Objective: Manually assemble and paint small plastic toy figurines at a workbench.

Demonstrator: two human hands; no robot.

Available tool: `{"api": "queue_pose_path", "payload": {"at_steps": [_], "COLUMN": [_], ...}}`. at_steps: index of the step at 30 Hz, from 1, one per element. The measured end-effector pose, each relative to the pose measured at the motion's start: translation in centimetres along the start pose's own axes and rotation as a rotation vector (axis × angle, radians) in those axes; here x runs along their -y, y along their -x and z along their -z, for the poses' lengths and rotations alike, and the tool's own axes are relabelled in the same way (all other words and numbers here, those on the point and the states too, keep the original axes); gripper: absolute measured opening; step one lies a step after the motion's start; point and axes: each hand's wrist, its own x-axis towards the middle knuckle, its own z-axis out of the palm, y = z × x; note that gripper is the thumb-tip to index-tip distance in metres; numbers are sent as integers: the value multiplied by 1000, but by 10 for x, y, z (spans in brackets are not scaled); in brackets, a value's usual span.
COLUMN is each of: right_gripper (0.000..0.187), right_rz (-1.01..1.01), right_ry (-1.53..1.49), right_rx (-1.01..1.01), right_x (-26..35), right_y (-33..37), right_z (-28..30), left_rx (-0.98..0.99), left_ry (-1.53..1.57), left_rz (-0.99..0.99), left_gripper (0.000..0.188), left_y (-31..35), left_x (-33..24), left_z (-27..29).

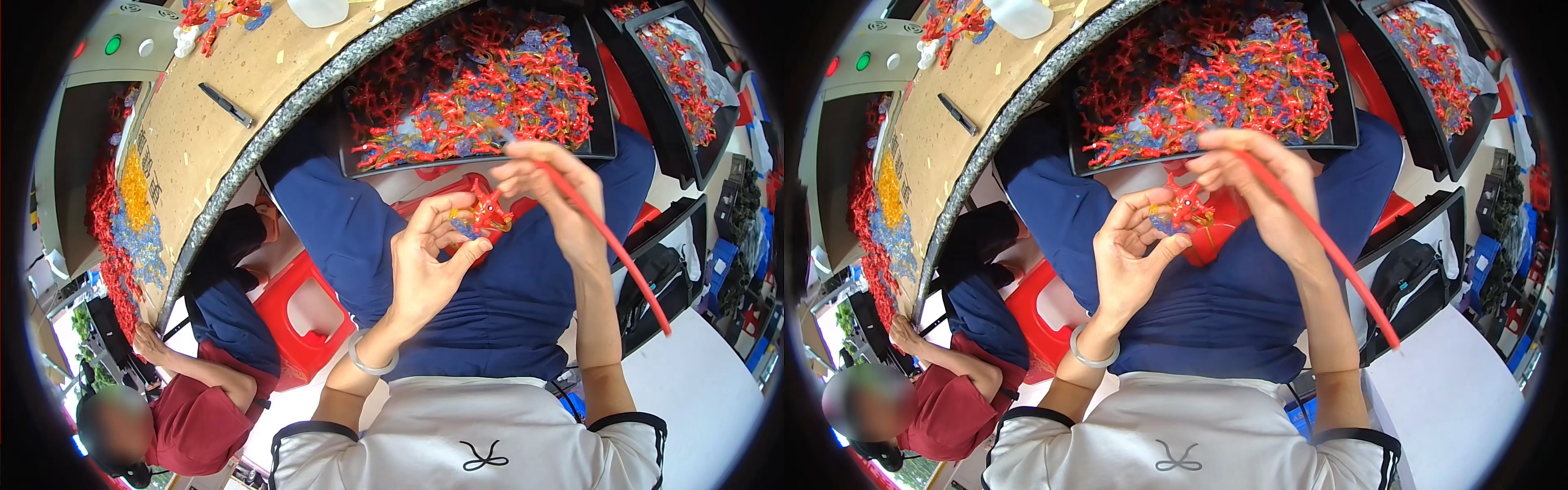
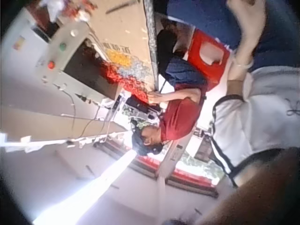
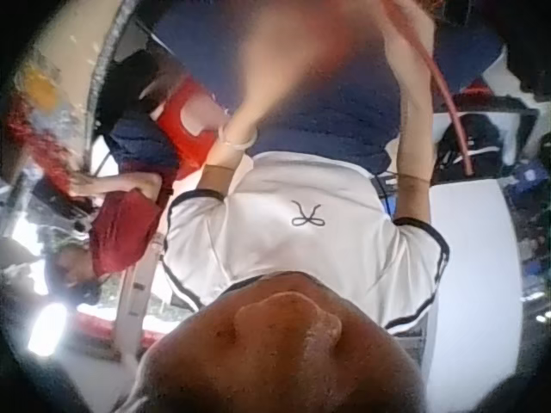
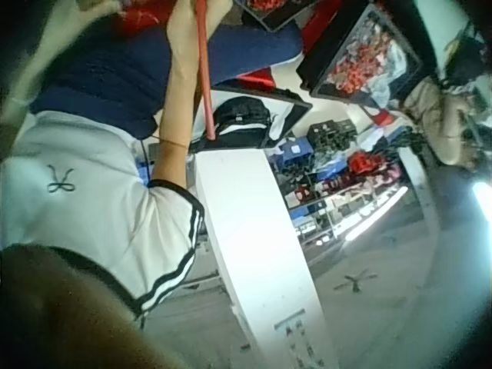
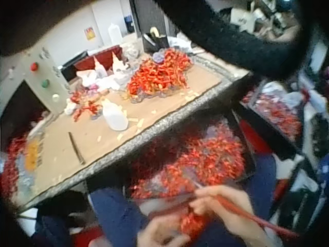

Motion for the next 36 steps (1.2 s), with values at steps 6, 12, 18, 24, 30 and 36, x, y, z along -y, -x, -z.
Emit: {"api": "queue_pose_path", "payload": {"at_steps": [6, 12, 18, 24, 30, 36], "right_gripper": [31, 13, 10, 11, 12, 10], "right_rz": [282, 386, 233, 187, 384, 458], "right_ry": [283, 845, 492, 382, 793, 936], "right_rx": [128, -72, 159, 169, -42, -19], "right_x": [30, 25, 30, 38, 37, 36], "right_y": [12, 5, 12, 17, 6, 3], "right_z": [13, 11, -1, 4, 13, 11], "left_rx": [-24, -38, -25, 17, 120, -5], "left_ry": [-196, -181, -103, 191, 320, 142], "left_rz": [-1, -99, -74, 88, 212, 90], "left_gripper": [46, 42, 42, 41, 39, 40], "left_y": [0, 1, 1, 1, -4, -1], "left_x": [-6, -1, 0, -8, -4, -2], "left_z": [1, 2, 3, 5, 15, 5]}}
